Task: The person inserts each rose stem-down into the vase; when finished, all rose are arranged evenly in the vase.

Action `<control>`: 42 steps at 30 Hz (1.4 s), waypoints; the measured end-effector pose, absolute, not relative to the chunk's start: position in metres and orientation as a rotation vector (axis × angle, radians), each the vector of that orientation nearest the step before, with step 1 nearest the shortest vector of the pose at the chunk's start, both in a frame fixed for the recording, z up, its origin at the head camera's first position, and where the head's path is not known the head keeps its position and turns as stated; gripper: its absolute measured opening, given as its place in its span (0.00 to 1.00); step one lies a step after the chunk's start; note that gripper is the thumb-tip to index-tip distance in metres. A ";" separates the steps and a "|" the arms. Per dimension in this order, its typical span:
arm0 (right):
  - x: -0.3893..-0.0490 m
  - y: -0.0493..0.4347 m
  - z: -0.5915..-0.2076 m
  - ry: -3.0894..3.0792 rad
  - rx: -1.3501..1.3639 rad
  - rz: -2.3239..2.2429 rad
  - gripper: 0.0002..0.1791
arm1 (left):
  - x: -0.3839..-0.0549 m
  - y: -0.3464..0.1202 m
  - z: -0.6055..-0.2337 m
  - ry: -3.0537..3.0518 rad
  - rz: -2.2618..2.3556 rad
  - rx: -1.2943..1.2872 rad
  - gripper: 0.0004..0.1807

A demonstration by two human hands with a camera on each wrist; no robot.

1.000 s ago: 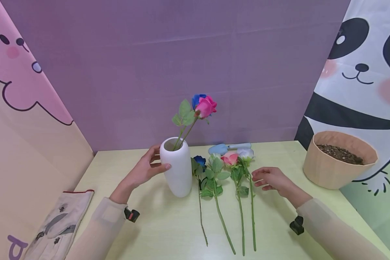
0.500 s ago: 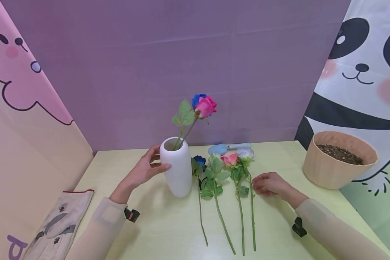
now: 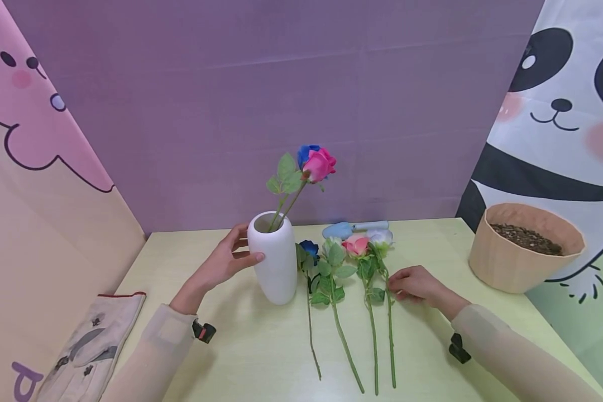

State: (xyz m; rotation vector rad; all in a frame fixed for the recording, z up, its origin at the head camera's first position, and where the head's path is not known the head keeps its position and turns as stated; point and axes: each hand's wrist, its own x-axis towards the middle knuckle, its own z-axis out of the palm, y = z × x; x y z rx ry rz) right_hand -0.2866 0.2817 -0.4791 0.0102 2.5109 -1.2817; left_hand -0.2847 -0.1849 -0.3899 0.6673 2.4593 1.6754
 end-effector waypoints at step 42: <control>-0.283 0.304 -0.409 2.170 -0.138 -1.788 0.16 | -0.286 -0.185 -0.391 2.440 1.688 0.671 0.41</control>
